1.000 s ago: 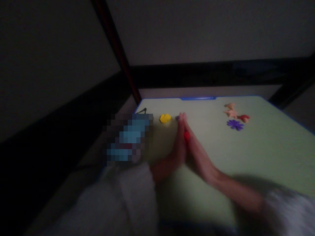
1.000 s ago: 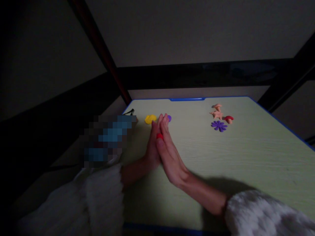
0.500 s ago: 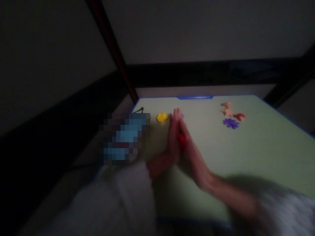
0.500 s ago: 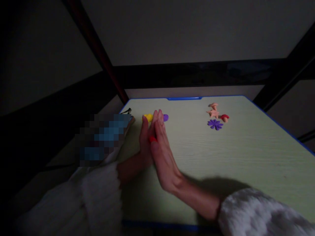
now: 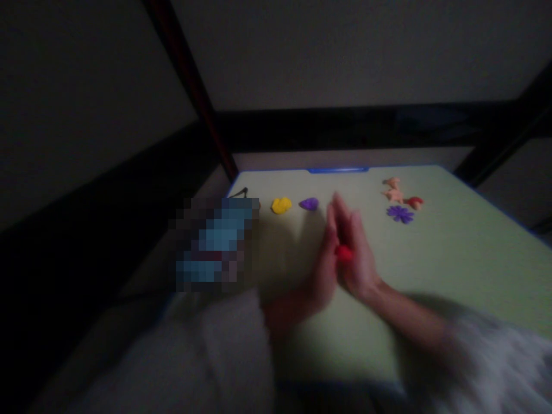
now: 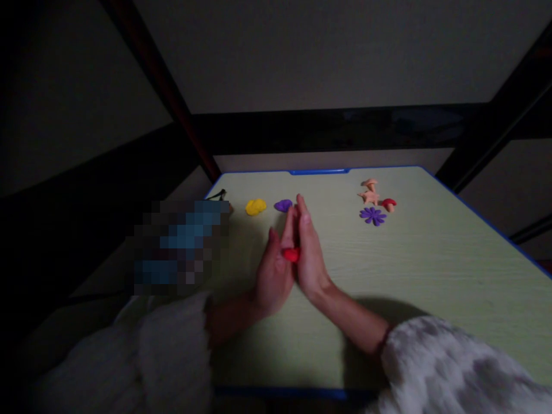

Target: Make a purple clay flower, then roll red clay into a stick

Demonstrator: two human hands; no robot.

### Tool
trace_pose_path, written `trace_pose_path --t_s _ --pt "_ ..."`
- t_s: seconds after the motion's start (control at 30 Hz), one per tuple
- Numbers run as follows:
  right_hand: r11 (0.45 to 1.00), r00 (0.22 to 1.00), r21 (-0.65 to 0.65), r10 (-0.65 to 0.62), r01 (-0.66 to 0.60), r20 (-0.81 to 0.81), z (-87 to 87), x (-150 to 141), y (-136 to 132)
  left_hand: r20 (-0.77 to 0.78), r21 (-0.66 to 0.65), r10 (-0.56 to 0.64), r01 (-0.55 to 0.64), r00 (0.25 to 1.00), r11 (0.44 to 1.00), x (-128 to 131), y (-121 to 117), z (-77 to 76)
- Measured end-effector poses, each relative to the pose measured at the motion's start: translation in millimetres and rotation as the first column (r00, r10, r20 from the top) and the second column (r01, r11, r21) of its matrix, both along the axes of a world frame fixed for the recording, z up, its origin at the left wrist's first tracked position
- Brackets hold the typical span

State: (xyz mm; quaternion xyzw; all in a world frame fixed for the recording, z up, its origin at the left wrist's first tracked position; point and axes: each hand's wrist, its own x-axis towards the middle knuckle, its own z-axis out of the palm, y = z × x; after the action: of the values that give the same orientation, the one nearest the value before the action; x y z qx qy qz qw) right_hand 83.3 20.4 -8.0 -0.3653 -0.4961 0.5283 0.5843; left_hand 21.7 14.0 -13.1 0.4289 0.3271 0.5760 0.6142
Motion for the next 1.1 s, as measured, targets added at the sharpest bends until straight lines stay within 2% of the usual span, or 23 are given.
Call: trace_pose_path --t_s 0.07,0.17,0.3,0.4,0.47,0.57,0.6,0.67,0.73,0.8,0.87,0.93,0.97,1.03,1.1 --pt "0.992 0.99 0.074 0.097 -0.105 0.107 -4.1 -9 -15 0.019 0.016 0.072 -0.072 0.997 0.997 -4 15 6.6" --pt "0.989 0.986 0.043 0.14 -0.145 0.095 -5.1 -14 -20 0.013 0.03 0.099 -0.099 0.995 0.995 -5 22 9.8" --pt "0.995 0.998 -0.096 -0.023 0.017 -0.059 4.0 1 7 -0.067 0.14 -0.06 0.069 0.996 0.988 5 -6 1.4" --pt "0.984 0.983 -0.115 -0.146 0.133 -0.112 12.6 20 31 -0.101 0.138 -0.147 0.16 0.984 0.977 9 -32 -3.7" --pt "0.977 0.975 -0.117 -0.19 0.177 -0.116 14.4 26 36 -0.121 0.146 -0.188 0.205 0.975 0.968 9 -38 -3.1" --pt "0.987 0.987 -0.054 -0.152 0.149 -0.055 8.1 17 23 -0.106 0.117 -0.164 0.176 0.981 0.977 6 -24 3.0" --pt "0.991 0.991 -0.045 -0.128 0.126 -0.046 4.4 11 15 -0.056 0.076 -0.086 0.09 0.995 0.993 5 -15 5.2" --pt "1.0 0.999 0.023 -0.009 0.008 0.04 -2.3 -2 0 -0.036 0.069 -0.022 0.024 0.999 0.997 3 2 7.9" --pt "0.998 0.996 0.047 0.045 -0.048 0.076 -5.1 -9 -8 -0.031 0.107 0.007 -0.004 0.999 0.994 2 11 7.1" --pt "1.0 1.0 -0.018 -0.019 0.019 0.008 -2.6 -8 -5 -0.063 0.191 -0.033 0.045 0.997 0.981 3 7 4.5" --pt "0.988 0.991 -0.104 -0.118 0.112 -0.062 3.7 1 6 -0.073 0.215 -0.084 0.098 0.994 0.972 3 -6 3.4" --pt "0.975 0.98 -0.14 -0.183 0.171 -0.079 10.7 14 20 -0.158 0.251 -0.212 0.246 0.964 0.936 3 -20 6.0" --pt "0.959 0.967 -0.176 -0.24 0.222 -0.089 13.4 20 25 -0.185 0.259 -0.24 0.282 0.953 0.924 2 -26 8.3" --pt "0.937 0.954 -0.234 -0.287 0.261 -0.086 15.7 30 33 -0.285 0.278 -0.273 0.352 0.919 0.894 3 -30 12.7" --pt "0.935 0.952 -0.235 -0.293 0.267 -0.087 13.4 36 38 -0.314 0.256 -0.258 0.343 0.914 0.904 5 -26 15.0"
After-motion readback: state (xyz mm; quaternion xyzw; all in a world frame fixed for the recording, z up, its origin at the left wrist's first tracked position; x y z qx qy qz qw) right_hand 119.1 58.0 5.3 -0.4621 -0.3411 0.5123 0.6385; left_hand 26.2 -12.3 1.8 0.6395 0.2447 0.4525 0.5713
